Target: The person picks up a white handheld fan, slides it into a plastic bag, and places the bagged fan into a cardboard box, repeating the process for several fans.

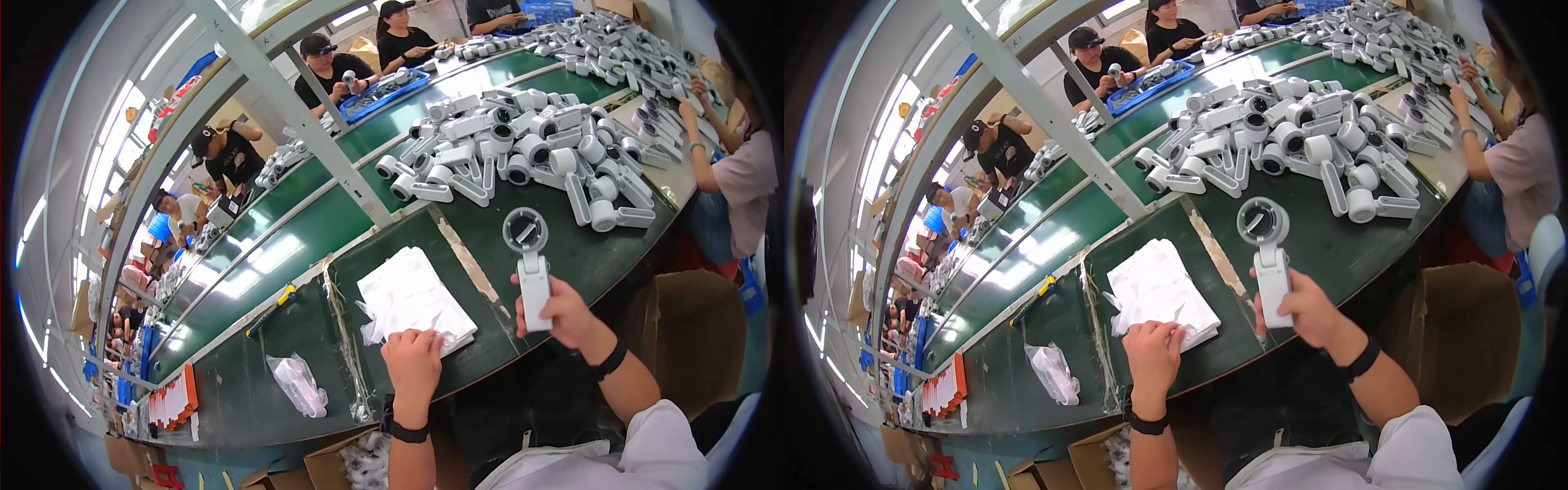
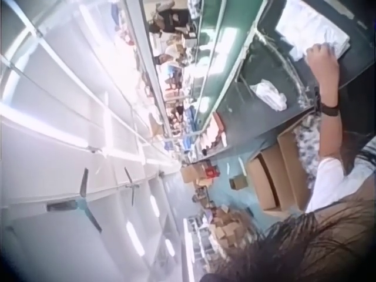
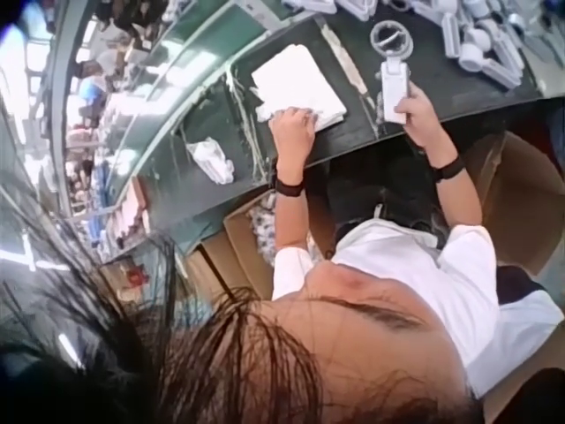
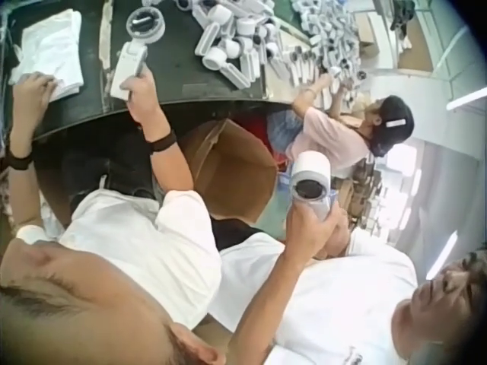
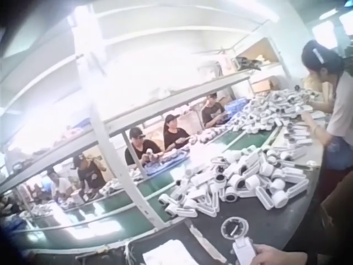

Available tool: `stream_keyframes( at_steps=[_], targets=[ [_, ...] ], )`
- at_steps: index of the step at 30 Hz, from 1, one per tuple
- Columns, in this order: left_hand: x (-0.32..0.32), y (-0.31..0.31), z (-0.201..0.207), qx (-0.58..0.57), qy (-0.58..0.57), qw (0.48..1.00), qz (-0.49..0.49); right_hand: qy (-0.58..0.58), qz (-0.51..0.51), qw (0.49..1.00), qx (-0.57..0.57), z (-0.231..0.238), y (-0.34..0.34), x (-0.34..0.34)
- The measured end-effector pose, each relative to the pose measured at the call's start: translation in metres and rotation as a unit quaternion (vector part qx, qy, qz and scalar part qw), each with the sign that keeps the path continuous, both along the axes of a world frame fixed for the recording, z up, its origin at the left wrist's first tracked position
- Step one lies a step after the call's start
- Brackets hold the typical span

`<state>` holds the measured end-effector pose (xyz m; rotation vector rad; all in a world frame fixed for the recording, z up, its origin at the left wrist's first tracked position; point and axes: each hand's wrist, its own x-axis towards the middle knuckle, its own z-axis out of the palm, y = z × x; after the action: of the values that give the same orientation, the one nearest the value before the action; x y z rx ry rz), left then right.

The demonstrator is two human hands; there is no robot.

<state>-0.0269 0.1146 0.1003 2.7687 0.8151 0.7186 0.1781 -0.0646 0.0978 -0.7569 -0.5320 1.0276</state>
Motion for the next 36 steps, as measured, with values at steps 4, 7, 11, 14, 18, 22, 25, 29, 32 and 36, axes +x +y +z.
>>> stream_keyframes(
  at_steps=[4,7,11,14,18,22,25,29,32,36],
  targets=[
    [-0.001,0.004,0.0,0.021,-0.005,1.0,0.006,0.013,-0.007,0.995,-0.095,-0.001,-0.002,-0.018],
    [0.001,0.007,0.0,0.003,-0.045,0.999,-0.015,0.052,0.012,0.996,-0.078,-0.011,-0.001,-0.021],
    [-0.004,0.008,-0.002,-0.004,-0.059,0.998,-0.004,0.186,0.107,0.977,0.006,-0.013,0.006,-0.024],
    [-0.004,0.006,0.0,-0.01,-0.055,0.998,0.0,0.138,0.107,0.984,-0.036,-0.008,0.009,-0.029],
    [-0.004,0.006,0.001,-0.002,-0.046,0.999,-0.012,0.11,0.079,0.99,-0.033,-0.008,0.011,-0.038],
    [-0.004,0.01,-0.001,-0.004,-0.043,0.999,-0.011,0.084,0.059,0.994,-0.034,-0.012,0.015,-0.042],
    [-0.005,0.013,-0.003,-0.015,-0.077,0.997,-0.013,0.058,0.054,0.996,-0.03,-0.013,0.016,-0.045],
    [-0.001,0.012,-0.001,-0.029,-0.132,0.99,-0.031,0.141,0.094,0.986,-0.002,-0.007,0.015,-0.044],
    [-0.001,0.013,-0.004,-0.027,-0.137,0.99,-0.036,0.149,0.093,0.985,0.004,-0.011,0.02,-0.047],
    [-0.003,0.01,-0.002,-0.042,-0.15,0.988,-0.023,0.145,0.107,0.984,-0.008,-0.004,0.024,-0.055]
  ],
)
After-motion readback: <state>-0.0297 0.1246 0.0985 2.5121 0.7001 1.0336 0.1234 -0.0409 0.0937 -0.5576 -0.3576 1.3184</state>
